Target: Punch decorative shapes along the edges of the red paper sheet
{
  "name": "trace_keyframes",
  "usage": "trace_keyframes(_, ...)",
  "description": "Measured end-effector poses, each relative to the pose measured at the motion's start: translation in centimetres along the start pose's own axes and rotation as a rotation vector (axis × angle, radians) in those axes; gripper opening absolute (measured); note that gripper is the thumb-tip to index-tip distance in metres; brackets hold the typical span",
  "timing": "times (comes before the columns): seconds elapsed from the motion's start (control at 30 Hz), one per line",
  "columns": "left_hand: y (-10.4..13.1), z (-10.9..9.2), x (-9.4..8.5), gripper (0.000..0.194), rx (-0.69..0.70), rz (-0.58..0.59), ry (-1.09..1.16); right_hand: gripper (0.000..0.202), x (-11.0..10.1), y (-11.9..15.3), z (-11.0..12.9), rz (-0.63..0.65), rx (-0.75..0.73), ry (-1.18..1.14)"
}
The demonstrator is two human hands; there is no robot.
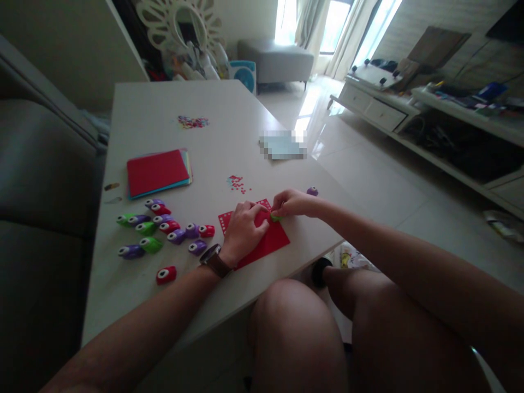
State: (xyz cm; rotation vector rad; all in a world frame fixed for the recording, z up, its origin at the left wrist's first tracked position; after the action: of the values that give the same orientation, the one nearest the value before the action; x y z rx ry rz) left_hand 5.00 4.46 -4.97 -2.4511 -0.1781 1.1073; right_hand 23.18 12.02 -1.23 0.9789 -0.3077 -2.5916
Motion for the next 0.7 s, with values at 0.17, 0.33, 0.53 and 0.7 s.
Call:
trace_keyframes(0.17,0.1,0.1,0.2,0.015,-0.016,-0.018,-0.001,0.015,-1.7,0.9,-1.7,-0.046,-0.092,-0.032)
trace_keyframes(0.33,0.1,0.1,0.2,0.016,-0.021,-0.017,0.004,0.018,-2.6,1.2,-2.9,-0.205,-0.209,0.105)
trace_keyframes(0.53,0.2,0.2,0.2,0.025,-0.037,-0.057,0.007,0.017,-2.6,1.6,-3.1,-0.252,-0.429,0.277)
trace_keyframes(0.7,0.1,0.1,0.2,0.024,-0.056,-0.055,0.019,0.011,-4.3,1.6,-3.7,-0.364,-0.483,0.456)
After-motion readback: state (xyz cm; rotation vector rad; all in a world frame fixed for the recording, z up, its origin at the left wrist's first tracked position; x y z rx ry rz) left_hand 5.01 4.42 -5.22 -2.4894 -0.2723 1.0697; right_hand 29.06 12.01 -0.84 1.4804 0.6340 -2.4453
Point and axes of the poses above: each hand's wrist, its own y-axis away from the middle knuckle, its own x-axis out of the palm, z = x × y, the point moved 1 cm from there along -y, towards the middle knuckle, and after that the axes turned 14 degrees about -z, right-handed, at the moved point
